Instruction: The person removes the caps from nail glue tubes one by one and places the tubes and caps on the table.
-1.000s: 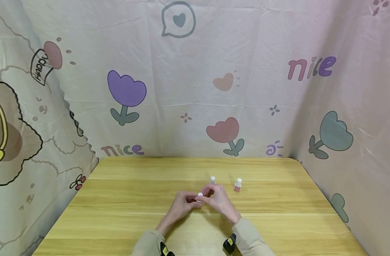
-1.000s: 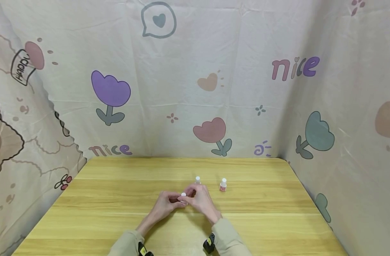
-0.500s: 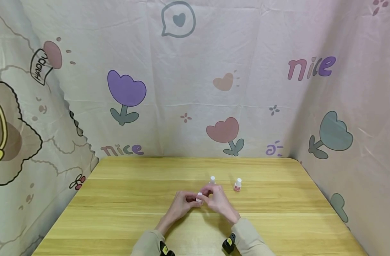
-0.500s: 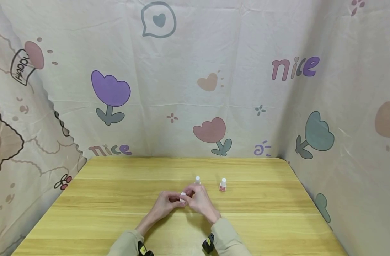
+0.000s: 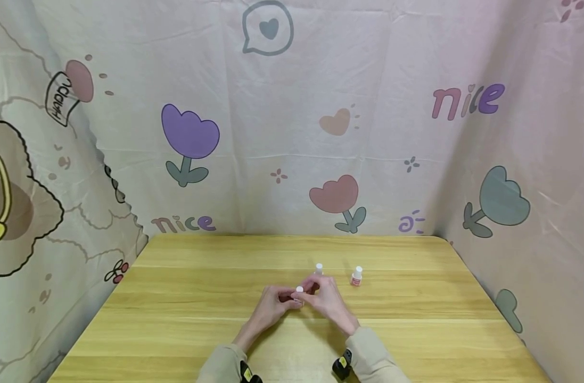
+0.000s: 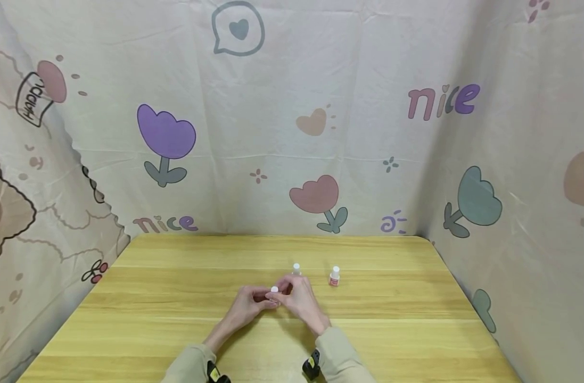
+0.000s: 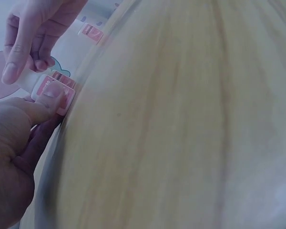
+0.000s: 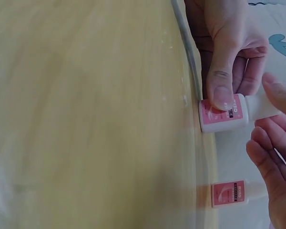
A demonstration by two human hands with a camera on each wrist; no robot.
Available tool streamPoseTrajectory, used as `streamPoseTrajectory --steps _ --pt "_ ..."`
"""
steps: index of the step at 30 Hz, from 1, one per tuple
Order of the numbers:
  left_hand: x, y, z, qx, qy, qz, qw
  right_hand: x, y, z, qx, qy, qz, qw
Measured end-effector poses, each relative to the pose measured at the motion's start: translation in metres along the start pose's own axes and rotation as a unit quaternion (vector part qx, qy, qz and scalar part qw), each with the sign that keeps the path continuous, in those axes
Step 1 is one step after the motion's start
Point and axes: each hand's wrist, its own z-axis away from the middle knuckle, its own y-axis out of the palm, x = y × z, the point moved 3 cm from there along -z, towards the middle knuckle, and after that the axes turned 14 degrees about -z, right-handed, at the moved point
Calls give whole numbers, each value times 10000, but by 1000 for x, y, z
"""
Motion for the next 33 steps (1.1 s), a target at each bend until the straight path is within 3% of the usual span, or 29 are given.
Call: streamPoseTrajectory --steps 4,12,16,26,33 --pt "0 -1 0 10 -34 -26 10000 0 1 0 -60 -64 39 10000" --pt "-1 -2 0 61 -13 -17 10000 2 3 1 104 -783 54 9969" --pt "-1 -2 0 102 3 83 9999 2 3 1 145 -953 67 9953" --pt "1 -2 -1 18 -18 -45 10000 1 1 1 -18 -134 -297 9995" --pt "2 -2 0 34 -57 -41 10000 -1 2 0 29 -459 -298 9985"
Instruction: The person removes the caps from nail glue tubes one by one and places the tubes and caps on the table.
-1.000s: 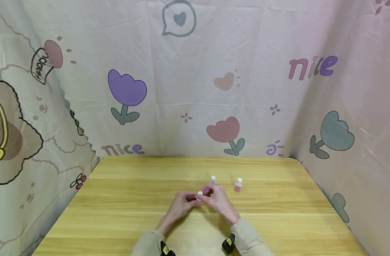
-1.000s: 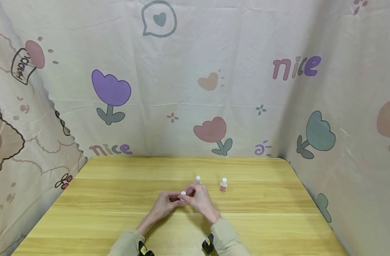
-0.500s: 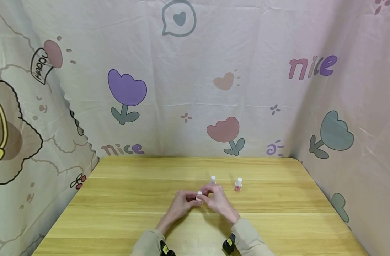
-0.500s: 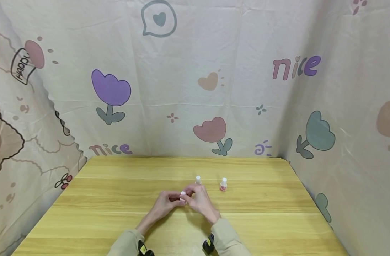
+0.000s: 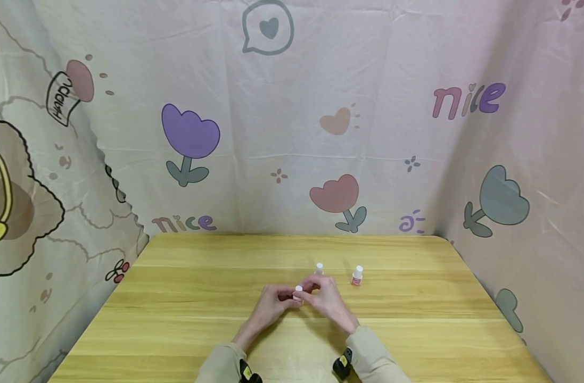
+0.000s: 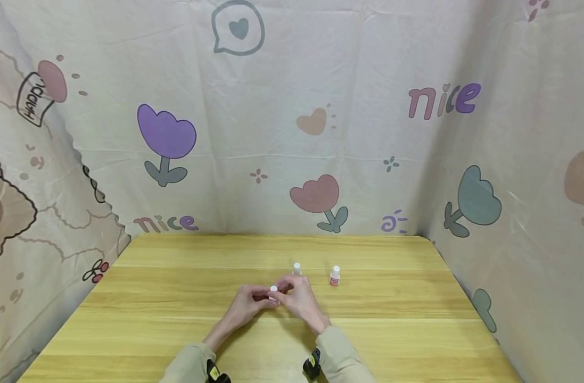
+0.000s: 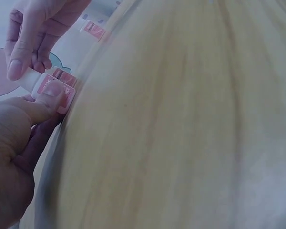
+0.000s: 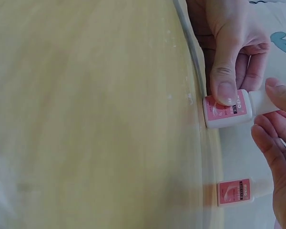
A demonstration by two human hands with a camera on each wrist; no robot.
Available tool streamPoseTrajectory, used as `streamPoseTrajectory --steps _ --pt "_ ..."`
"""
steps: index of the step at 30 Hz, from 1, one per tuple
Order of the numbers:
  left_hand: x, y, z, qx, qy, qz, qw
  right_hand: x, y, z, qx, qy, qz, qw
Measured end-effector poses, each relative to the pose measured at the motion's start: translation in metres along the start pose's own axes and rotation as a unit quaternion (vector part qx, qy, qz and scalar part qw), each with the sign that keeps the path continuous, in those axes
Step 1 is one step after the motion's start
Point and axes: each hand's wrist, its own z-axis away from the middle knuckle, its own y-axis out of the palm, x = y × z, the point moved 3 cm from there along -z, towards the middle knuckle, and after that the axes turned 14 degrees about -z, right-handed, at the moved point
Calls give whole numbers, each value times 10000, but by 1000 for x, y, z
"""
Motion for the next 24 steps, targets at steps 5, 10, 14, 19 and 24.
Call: streamPoseTrajectory --steps 5,10,14,19,24 --pt "0 -1 0 30 11 52 10000 0 0 0 163 -263 -31 9995" --pt "0 -1 0 51 -19 45 10000 -3 -1 2 213 17 -75 9997" --pt "-1 -2 0 61 -73 48 9999 -4 -2 2 155 334 -19 9993" --pt "-1 -2 1 60 -69 54 9999 -5 -2 1 105 339 19 9994" --pt "0 -1 0 40 -48 44 10000 -5 -1 1 210 185 -56 9996"
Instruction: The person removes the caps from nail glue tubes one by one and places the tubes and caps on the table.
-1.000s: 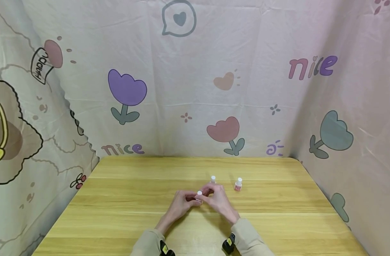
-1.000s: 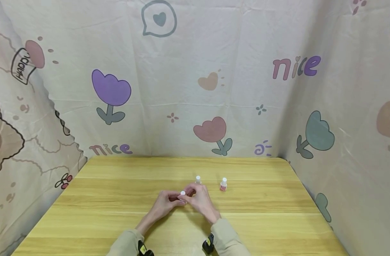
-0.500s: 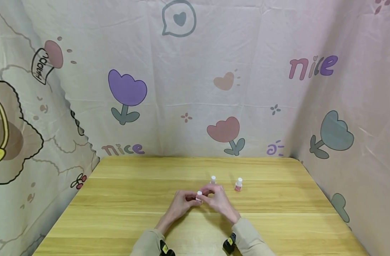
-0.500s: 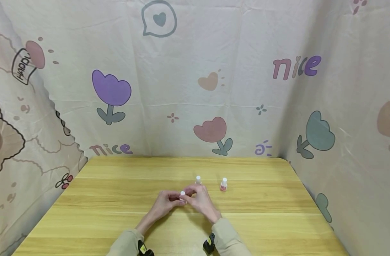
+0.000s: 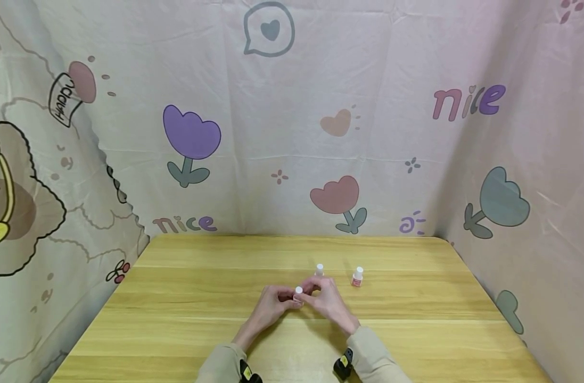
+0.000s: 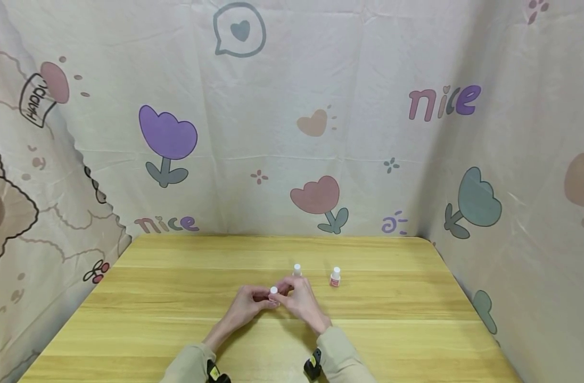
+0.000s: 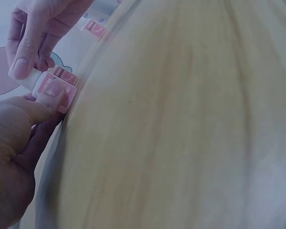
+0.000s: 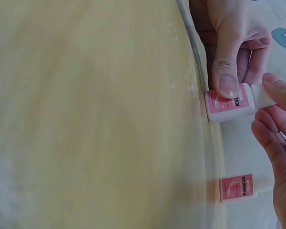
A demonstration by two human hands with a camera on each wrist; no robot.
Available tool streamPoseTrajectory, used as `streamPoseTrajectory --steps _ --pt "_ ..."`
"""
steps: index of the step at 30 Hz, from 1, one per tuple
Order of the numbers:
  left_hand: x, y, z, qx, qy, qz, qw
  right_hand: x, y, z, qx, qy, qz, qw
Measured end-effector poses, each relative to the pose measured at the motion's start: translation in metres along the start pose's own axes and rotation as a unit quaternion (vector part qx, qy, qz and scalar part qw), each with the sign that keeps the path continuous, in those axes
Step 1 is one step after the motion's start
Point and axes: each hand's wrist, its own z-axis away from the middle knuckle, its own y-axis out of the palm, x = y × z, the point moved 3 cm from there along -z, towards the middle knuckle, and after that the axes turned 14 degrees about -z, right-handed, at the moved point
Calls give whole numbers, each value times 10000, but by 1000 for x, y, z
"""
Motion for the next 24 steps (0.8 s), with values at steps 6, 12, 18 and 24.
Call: streamPoseTrajectory --steps 6,12,18,24 --pt "2 1 0 27 8 30 10000 -2 0 1 172 -90 -95 9998" --pt "3 1 0 -2 -24 92 10000 -2 0 0 14 229 -153 9996" --pt "2 2 0 -41 -18 123 9999 1 1 0 -245 180 -118 9995" --pt "2 2 0 -14 -5 91 10000 2 2 0 -205 -70 -265 9994"
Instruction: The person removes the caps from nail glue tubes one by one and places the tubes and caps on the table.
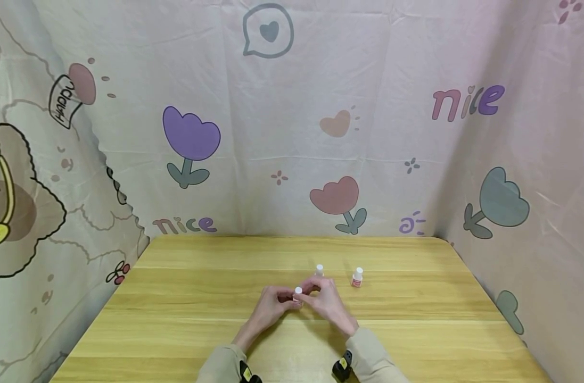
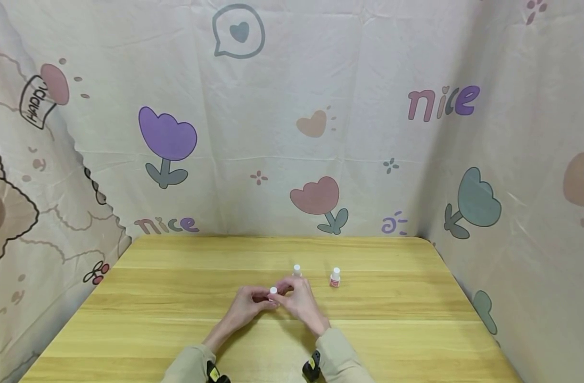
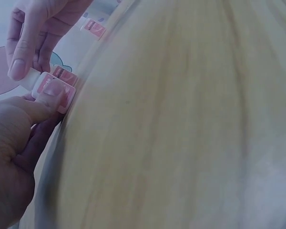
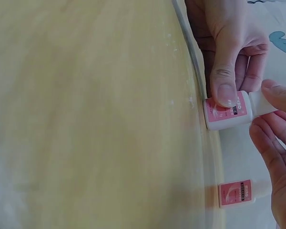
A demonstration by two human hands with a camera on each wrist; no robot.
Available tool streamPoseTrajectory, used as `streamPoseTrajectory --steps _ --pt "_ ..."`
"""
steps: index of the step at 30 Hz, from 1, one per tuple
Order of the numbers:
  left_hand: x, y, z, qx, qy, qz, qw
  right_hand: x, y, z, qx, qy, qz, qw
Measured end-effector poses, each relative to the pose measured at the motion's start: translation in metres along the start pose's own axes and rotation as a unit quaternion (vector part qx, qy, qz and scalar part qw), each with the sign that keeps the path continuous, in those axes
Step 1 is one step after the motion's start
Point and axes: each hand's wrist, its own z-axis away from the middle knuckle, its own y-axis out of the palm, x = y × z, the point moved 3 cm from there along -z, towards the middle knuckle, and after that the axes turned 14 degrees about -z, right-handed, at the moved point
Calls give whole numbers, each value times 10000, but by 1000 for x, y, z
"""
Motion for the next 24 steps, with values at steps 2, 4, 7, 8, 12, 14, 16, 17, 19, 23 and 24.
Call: streamPoseTrajectory --steps 2,4,7,8,12,14,16,17,19,23,24 --pt "0 0 0 10 5 -2 10000 0 0 0 81 -1 -59 9999" --pt "0 -1 0 18 2 7 10000 1 0 0 163 51 -91 9998" --pt "0 -1 0 15 -21 21 10000 1 0 0 235 137 -155 9995" --pt "0 -1 0 7 -23 15 10000 6 0 0 226 182 -162 9994" --pt "0 -1 0 -35 -28 -17 10000 5 0 1 64 344 -155 9993" --pt "0 0 0 -48 -23 -47 10000 5 0 1 -65 462 -103 9989" --pt "0 0 0 -42 -26 -41 10000 -1 -1 1 -152 499 -66 9986" --pt "-1 0 0 -43 -31 -51 10000 -1 -1 0 -185 503 -44 9986" --pt "-1 0 0 -41 -21 -41 10000 -1 -1 1 -219 413 -24 9989" --pt "-1 0 0 -49 -4 -28 10000 -1 -1 1 -223 168 -40 9996" --pt "-1 0 0 -49 1 -22 10000 -1 -1 1 -212 124 -63 9997"
